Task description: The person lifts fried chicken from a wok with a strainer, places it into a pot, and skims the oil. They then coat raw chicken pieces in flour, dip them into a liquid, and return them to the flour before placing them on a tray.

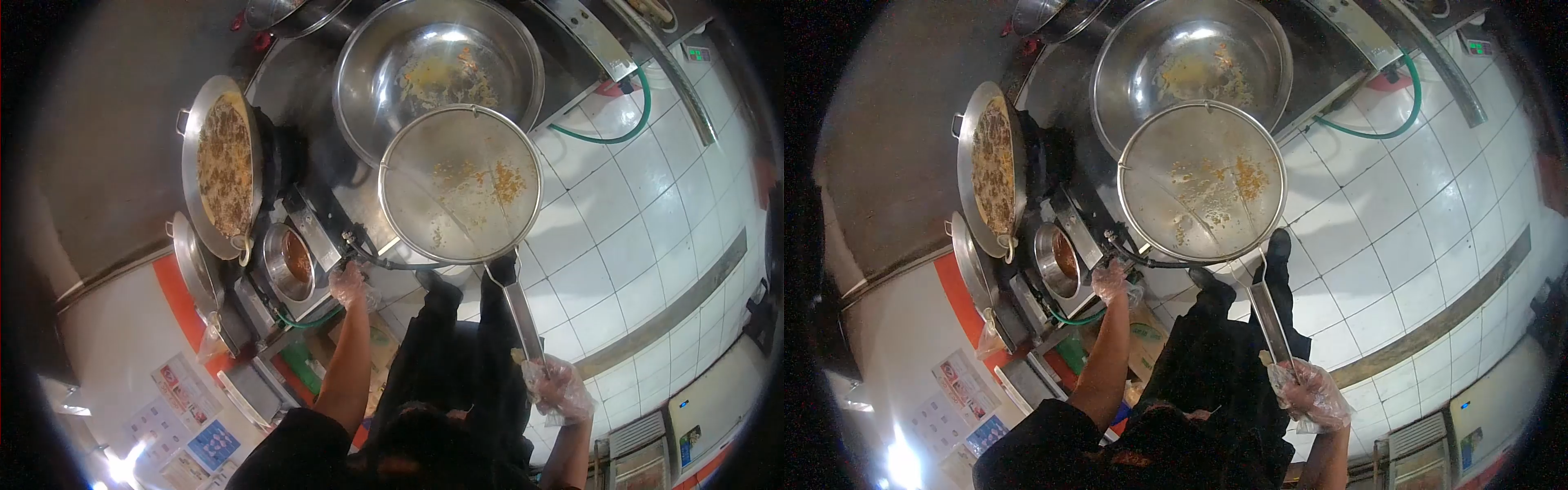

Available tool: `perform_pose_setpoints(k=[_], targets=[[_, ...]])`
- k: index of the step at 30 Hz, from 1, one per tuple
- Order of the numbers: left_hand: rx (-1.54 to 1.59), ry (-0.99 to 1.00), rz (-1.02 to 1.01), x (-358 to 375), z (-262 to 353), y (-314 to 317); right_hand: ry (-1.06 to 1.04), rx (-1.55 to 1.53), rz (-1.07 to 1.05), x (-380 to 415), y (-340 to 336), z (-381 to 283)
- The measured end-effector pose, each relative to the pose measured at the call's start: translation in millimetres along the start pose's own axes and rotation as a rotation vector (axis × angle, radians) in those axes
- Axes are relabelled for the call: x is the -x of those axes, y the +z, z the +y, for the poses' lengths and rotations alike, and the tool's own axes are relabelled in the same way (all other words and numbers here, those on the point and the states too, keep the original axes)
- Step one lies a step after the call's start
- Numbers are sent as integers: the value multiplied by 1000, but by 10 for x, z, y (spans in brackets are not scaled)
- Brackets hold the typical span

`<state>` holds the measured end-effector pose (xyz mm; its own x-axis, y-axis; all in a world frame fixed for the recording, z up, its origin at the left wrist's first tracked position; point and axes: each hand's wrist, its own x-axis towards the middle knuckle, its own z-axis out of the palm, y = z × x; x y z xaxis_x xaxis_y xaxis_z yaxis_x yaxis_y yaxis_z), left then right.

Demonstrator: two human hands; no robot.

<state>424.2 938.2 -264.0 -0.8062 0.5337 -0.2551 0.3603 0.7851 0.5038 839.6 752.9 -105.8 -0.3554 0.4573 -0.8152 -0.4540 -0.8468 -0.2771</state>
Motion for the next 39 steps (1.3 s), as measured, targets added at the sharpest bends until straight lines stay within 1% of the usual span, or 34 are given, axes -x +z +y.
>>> perform_pose_setpoints(k=[1,3,4,5,6,7,9,10,12,13,15,16,18,19,20,21,22,23,24,25,26,27,28,29,31,32,33,34,35,36,37,39], targets=[[2,1,-2,73,100,-2,-20,27,-18,-4,2,13],[-226,18,85,156,213,-17,-19,1,-25,-5,11,22],[-225,17,85,57,61,11,-16,-25,-34,1,26,21],[-162,98,97,-116,-200,74,-17,-22,-35,6,43,13],[-98,178,109,-124,-227,68,-7,-1,-18,23,73,-1],[-92,176,109,-130,-243,57,2,23,1,35,97,-31],[-249,258,121,-93,-221,36,3,31,-3,58,102,-32],[-238,257,121,-80,-200,33,7,37,-9,66,106,-32],[-318,299,86,-66,-156,9,-22,89,-13,75,154,-36],[-286,288,97,-25,-147,-19,-48,150,-20,113,198,-87],[-329,326,155,-7,-234,19,-52,194,-13,93,290,-143],[-306,314,165,-68,-329,40,-44,221,-2,81,400,-221],[-75,153,-23,-158,-491,32,-64,320,-47,11,663,-451],[-256,263,-68,-128,-469,-50,-156,379,-68,-94,783,-492],[-222,253,-54,-224,-675,49,-247,439,-92,-164,937,-573],[366,182,-130,-415,-1058,330,-333,585,-99,-169,1198,-798],[957,108,-199,-517,-1291,497,-315,329,-208,-305,1319,-853],[657,117,-49,-464,-1316,546,-285,73,-316,-478,1441,-890],[692,109,-31,-289,-1170,418,-346,249,-251,-565,1650,-1038],[523,166,-13,-19,-905,122,-411,422,-185,-674,1914,-1209],[350,223,1,160,-693,-160,-370,36,-211,-882,2206,-1327],[382,222,11,205,-638,-339,-318,-351,-236,-1113,2489,-1450],[201,308,2,271,-680,-498,-843,407,-100,-1230,2723,-1593],[16,389,-6,332,-776,-630,-1313,1194,72,-1356,2941,-1720],[-328,370,-116,218,-1157,-638,-1331,1240,198,-2053,3311,-1919],[-226,316,-136,247,-1258,-798,-1268,1545,319,-2410,3484,-2055],[-122,266,-155,239,-1342,-970,-1183,1841,452,-2595,3680,-2156],[-172,237,-133,169,-1521,-1036,-1204,1855,456,-2491,3900,-2155],[-222,205,-114,97,-1712,-1096,-1097,1860,488,-2321,4135,-2127],[-128,373,-64,35,-1862,-1280,-989,1861,520,-2212,4342,-2096],[-38,537,-12,-17,-2041,-1478,-999,1875,527,-2261,4446,-2104],[-12,276,5,-144,-2478,-1606,-583,1933,210,-2417,4501,-2211]])
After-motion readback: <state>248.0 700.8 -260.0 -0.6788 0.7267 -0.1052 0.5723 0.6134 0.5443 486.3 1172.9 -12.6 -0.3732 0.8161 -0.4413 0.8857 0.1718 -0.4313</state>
